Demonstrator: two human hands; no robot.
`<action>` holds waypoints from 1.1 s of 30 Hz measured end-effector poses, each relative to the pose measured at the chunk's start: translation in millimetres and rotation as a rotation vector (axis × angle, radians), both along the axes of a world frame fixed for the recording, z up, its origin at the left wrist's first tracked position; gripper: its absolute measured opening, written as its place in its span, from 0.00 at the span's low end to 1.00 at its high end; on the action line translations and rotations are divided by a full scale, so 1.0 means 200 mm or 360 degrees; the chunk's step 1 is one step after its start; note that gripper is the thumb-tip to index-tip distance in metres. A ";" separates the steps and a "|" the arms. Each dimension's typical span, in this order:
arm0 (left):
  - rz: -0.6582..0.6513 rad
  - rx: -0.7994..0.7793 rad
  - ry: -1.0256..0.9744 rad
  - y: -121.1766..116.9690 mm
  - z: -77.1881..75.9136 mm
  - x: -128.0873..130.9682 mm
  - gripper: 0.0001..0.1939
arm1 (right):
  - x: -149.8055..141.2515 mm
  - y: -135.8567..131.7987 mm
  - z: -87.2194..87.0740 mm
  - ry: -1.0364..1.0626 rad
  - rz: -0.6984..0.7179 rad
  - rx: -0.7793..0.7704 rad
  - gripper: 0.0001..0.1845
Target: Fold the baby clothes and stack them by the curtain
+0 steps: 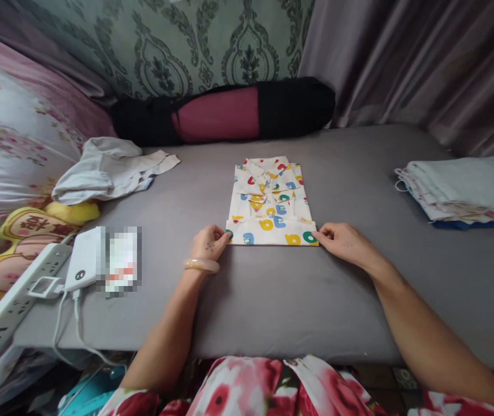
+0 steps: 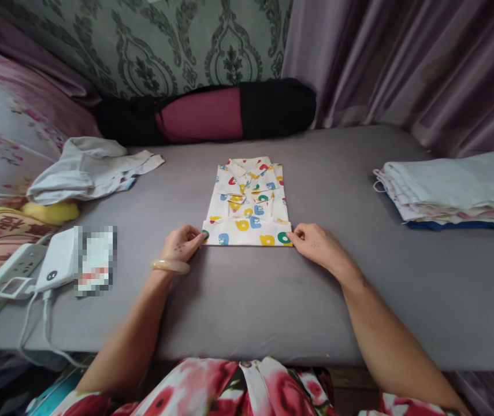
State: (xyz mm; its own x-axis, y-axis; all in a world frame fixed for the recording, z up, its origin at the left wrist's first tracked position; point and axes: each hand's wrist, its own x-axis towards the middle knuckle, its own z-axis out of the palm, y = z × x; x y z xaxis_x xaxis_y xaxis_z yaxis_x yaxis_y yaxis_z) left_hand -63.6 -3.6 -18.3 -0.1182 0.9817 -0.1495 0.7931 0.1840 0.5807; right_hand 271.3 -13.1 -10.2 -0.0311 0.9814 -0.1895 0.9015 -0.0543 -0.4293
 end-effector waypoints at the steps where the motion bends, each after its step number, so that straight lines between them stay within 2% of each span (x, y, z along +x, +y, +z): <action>1: 0.0003 0.0104 0.0026 0.00 -0.01 0.01 0.11 | -0.01 0.00 0.01 -0.0029 -0.0025 0.0023 0.18; 4: -0.0103 0.0539 0.0042 -0.02 -0.02 0.05 0.12 | -0.05 -0.01 0.02 -0.0108 -0.0173 0.0198 0.18; 6: -0.0318 0.0789 0.0040 -0.04 -0.02 0.09 0.13 | -0.10 -0.02 0.01 -0.0095 -0.0184 0.0409 0.19; 7: -0.0462 0.0866 0.0048 -0.05 -0.02 0.11 0.14 | -0.13 -0.03 0.01 -0.0067 -0.0100 0.0522 0.19; 9: -0.0751 0.0943 0.0096 -0.06 -0.02 0.15 0.17 | -0.20 -0.04 0.00 -0.0040 0.0207 0.0685 0.22; 11: -0.0967 0.0922 0.0197 -0.07 -0.02 0.20 0.21 | -0.27 -0.06 -0.01 -0.0085 0.0540 0.0717 0.25; 13: -0.1068 0.0843 0.0324 -0.07 -0.03 0.24 0.24 | -0.33 -0.07 -0.03 -0.0171 0.0748 0.0662 0.27; 16: -0.1104 0.0705 0.0497 -0.06 -0.05 0.28 0.26 | -0.39 -0.07 -0.06 -0.0253 0.0889 0.0560 0.30; 21: -0.1059 0.0566 0.0646 -0.05 -0.08 0.30 0.28 | -0.42 -0.07 -0.07 -0.0290 0.0926 0.0469 0.31; 33: -0.1077 0.0424 0.0648 -0.05 -0.08 0.31 0.32 | -0.41 -0.07 -0.09 -0.0236 0.0936 0.0394 0.33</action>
State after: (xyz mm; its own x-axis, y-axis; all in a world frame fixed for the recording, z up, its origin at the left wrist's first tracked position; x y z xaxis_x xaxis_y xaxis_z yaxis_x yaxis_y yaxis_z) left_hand -1.9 -12.9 -33.4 0.5155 0.8565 0.0245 0.8403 -0.5109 0.1813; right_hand 189.4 -26.4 -27.3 -0.5670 0.8237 -0.0037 0.8012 0.5504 -0.2345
